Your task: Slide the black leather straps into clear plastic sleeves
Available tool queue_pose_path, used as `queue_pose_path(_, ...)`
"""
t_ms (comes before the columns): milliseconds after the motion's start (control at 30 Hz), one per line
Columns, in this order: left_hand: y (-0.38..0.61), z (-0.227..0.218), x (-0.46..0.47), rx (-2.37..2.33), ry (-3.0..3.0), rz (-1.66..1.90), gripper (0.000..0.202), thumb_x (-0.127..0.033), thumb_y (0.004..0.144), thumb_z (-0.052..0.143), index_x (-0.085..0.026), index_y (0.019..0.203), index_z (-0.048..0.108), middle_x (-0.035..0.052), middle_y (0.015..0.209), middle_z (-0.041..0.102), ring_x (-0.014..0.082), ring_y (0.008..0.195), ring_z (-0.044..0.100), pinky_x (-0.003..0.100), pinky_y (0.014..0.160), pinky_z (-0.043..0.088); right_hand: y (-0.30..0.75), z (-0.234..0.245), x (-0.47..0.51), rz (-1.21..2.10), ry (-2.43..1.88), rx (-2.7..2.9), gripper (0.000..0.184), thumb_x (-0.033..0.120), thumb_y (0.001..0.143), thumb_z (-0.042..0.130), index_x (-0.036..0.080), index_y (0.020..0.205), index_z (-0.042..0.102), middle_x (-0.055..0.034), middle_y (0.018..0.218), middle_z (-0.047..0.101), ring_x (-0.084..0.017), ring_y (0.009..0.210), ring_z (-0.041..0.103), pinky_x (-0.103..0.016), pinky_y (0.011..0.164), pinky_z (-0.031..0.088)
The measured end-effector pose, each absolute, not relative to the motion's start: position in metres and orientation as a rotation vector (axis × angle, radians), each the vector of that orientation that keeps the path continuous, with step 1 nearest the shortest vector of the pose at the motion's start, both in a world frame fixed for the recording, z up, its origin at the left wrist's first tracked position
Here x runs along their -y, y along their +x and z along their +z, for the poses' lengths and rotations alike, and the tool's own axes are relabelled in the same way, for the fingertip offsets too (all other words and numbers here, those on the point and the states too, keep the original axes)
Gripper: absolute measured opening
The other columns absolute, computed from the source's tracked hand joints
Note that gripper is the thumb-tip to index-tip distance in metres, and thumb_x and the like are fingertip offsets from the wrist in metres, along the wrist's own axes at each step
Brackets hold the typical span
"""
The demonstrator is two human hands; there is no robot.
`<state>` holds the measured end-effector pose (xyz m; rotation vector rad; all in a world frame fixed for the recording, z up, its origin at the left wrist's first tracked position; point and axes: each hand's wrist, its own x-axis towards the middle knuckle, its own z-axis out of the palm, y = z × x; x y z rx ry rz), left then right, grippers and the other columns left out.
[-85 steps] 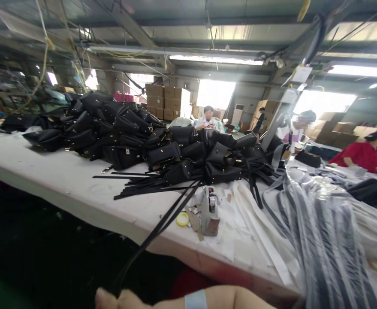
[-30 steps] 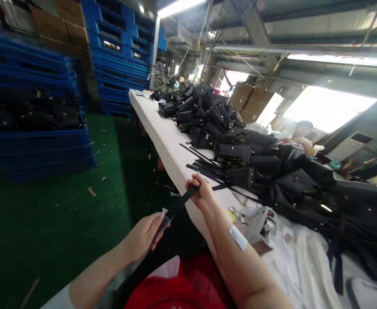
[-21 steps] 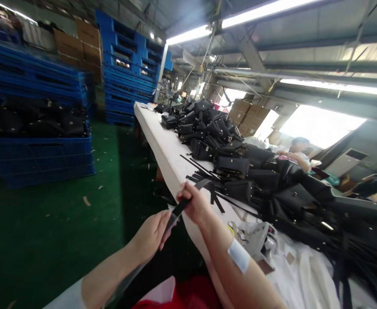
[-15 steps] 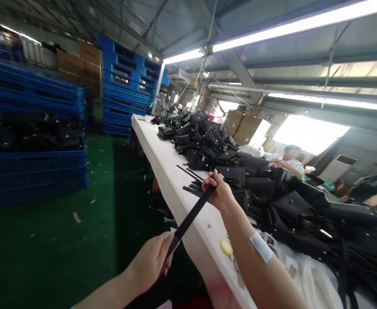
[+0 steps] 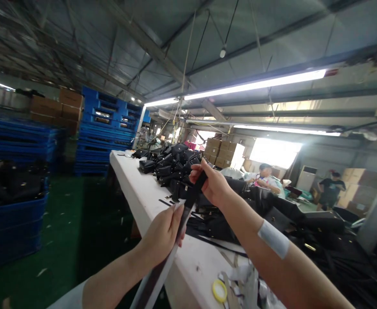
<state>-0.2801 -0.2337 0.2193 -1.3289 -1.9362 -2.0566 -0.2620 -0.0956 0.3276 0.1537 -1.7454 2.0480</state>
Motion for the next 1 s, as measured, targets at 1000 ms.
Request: queue_pose_path(1000, -0.236, 0.342, 0.191, 1.661, -1.491, -1.903, 0.043, -0.051, 0.098, 0.03, -0.021, 0.076, 0.05, -0.0067, 0.047, 0.05, 0.0096, 0.029, 0.046, 0.018, 0.03, 0.035, -0.192, 0.425, 0.072, 0.953, 0.433, 1.903, 0.034, 0.042, 0.087, 0.062, 0.024, 0.116, 0.062, -0.0011, 0.081, 0.072, -0.015, 0.066, 0.068, -0.03, 0.066, 0.053)
